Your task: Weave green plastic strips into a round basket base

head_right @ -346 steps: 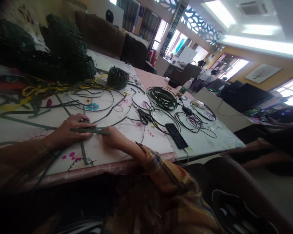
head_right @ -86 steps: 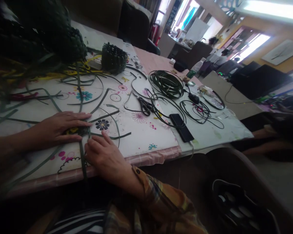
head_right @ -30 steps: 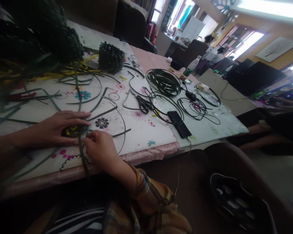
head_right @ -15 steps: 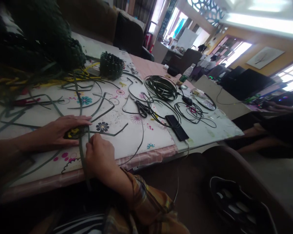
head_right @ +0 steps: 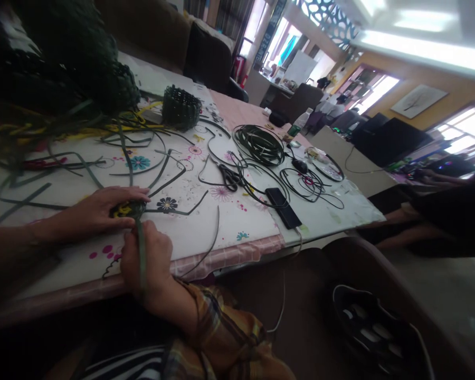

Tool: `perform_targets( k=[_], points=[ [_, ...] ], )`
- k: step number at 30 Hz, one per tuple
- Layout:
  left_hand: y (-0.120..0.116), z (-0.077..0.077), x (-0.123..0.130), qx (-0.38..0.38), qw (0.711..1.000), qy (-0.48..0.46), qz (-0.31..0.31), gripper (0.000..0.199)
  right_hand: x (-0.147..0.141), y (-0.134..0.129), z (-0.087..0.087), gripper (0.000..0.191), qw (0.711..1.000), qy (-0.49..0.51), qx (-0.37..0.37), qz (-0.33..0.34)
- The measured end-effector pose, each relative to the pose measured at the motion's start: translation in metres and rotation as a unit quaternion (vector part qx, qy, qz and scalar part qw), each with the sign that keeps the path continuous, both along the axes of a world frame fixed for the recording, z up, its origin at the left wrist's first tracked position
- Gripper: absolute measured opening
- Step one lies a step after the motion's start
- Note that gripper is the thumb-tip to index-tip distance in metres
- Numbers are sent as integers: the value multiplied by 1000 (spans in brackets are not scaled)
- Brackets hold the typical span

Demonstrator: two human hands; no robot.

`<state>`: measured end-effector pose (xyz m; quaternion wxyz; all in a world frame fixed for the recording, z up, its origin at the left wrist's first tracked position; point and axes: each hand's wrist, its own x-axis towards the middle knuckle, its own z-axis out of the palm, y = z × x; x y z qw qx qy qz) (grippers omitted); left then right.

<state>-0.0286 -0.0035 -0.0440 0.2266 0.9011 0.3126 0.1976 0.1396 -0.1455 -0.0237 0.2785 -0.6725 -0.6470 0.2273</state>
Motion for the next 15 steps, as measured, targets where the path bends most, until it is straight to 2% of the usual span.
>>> perform_targets(
  k=[5, 9, 13, 15],
  points=[
    [-1, -3, 5, -21, 999, -20, 26, 90, -7, -8, 0, 5, 998, 24, -31, -40],
    [-3, -3, 8, -17, 999, -26, 33, 89, -8, -14, 12, 18, 998, -39, -47, 7],
    [-6, 5, 12, -33, 999, 1, 43, 79, -11, -12, 24, 33, 987, -136, -75, 52],
    [-8, 10, 15, -40, 997, 25, 53, 73, -15, -12, 28, 33, 978, -170, -95, 68]
  ],
)
